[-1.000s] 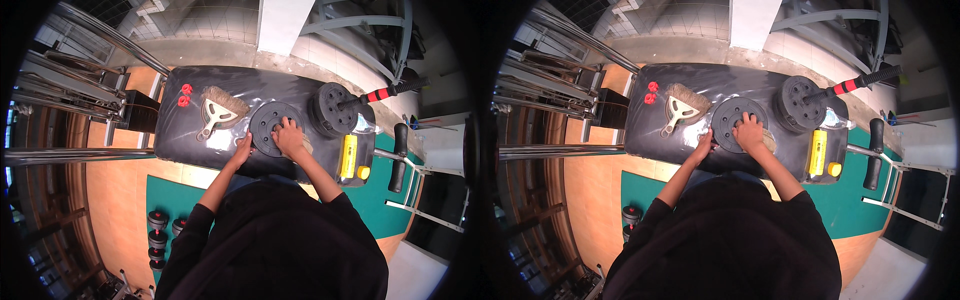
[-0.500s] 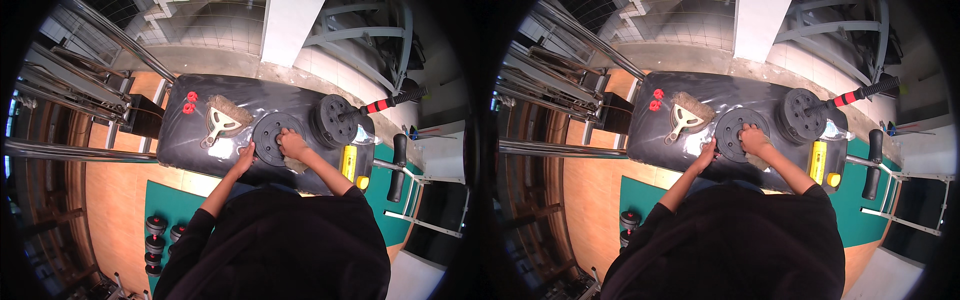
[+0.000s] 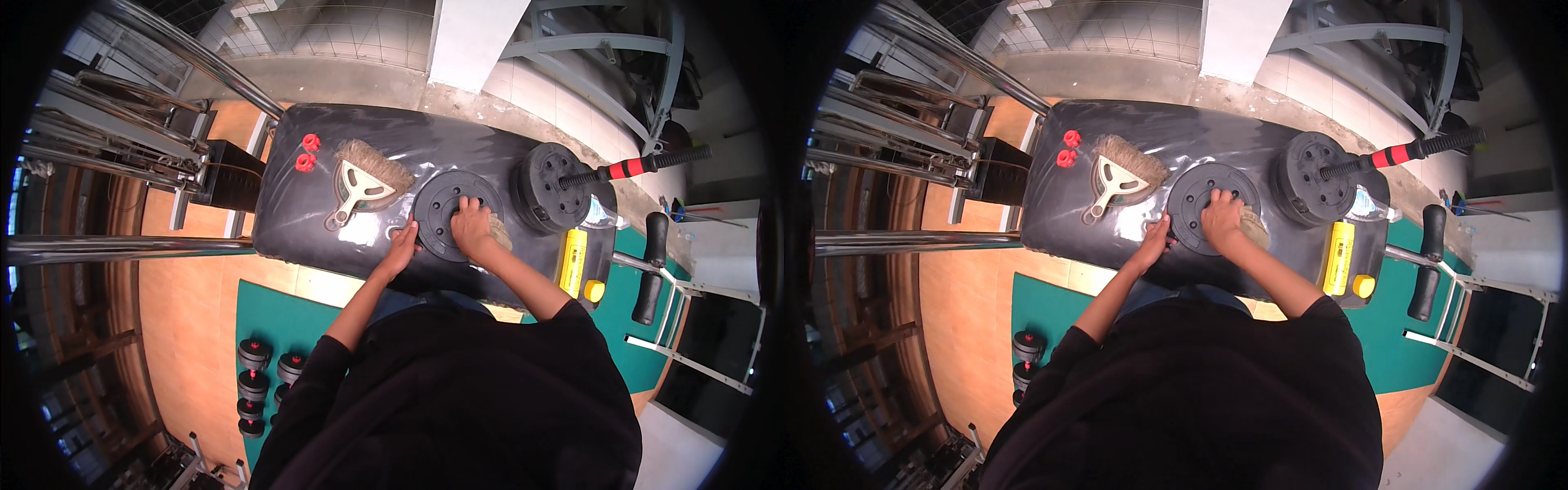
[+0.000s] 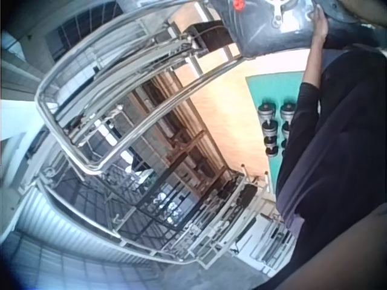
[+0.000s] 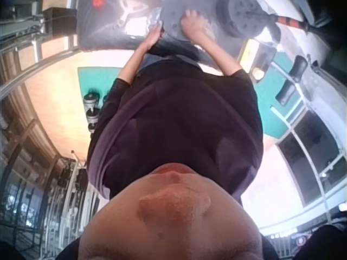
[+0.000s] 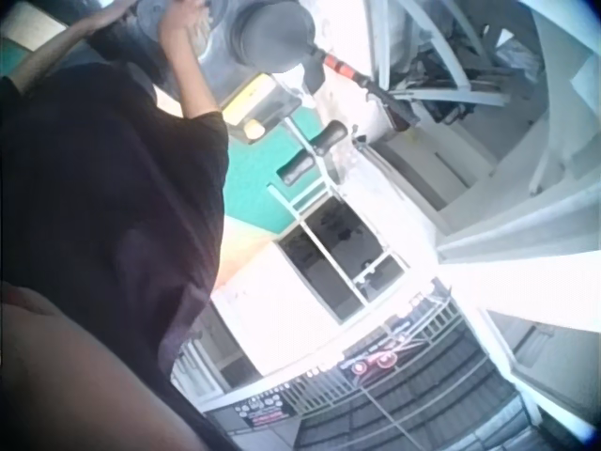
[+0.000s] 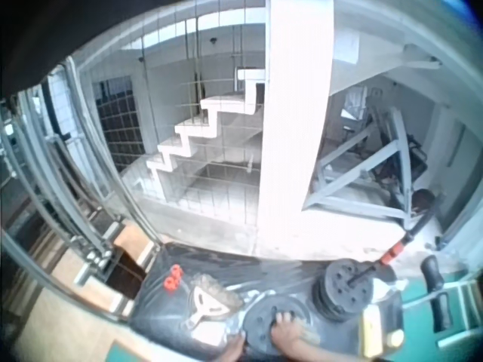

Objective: The person wipes a weight plate with a cloth, then assembles a dumbbell by sliding weight plates onto a bar and securing them with collars. The completed dumbbell is placed on the floor among other dumbbells.

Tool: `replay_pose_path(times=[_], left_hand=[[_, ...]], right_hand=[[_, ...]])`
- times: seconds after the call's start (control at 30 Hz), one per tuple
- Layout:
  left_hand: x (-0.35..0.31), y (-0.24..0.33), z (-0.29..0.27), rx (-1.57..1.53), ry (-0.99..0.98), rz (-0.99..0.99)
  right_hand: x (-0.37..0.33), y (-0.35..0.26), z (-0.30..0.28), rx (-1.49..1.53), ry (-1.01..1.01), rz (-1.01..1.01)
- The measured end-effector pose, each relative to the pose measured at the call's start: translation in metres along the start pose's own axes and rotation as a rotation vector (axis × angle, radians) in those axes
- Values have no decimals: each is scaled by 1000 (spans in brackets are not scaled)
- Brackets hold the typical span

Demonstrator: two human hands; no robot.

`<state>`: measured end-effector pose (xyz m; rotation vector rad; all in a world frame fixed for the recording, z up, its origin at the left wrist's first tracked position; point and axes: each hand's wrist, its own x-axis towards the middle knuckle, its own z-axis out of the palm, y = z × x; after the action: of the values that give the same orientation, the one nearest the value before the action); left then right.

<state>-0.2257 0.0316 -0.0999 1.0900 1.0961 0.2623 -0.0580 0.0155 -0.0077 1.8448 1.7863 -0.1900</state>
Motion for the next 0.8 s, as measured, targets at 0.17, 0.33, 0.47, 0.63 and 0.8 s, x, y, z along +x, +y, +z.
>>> replay_pose_path(times=[0.17, 0.33, 0.47, 0.63, 0.8], left_hand=[[0, 3, -2, 65, -68, -25], [0, 0, 0, 117, -57, 38], [0, 0, 1, 21, -49, 46], [-2, 6, 0, 19, -62, 32], [-3, 7, -4, 22, -67, 6]], right_hand=[[9, 3, 23, 159, 64, 33], [-3, 14, 46, 688, 409, 82], [-10, 11, 52, 1108, 559, 213], [-7, 14, 59, 1518, 544, 486], [-1, 47, 49, 1814, 826, 438]])
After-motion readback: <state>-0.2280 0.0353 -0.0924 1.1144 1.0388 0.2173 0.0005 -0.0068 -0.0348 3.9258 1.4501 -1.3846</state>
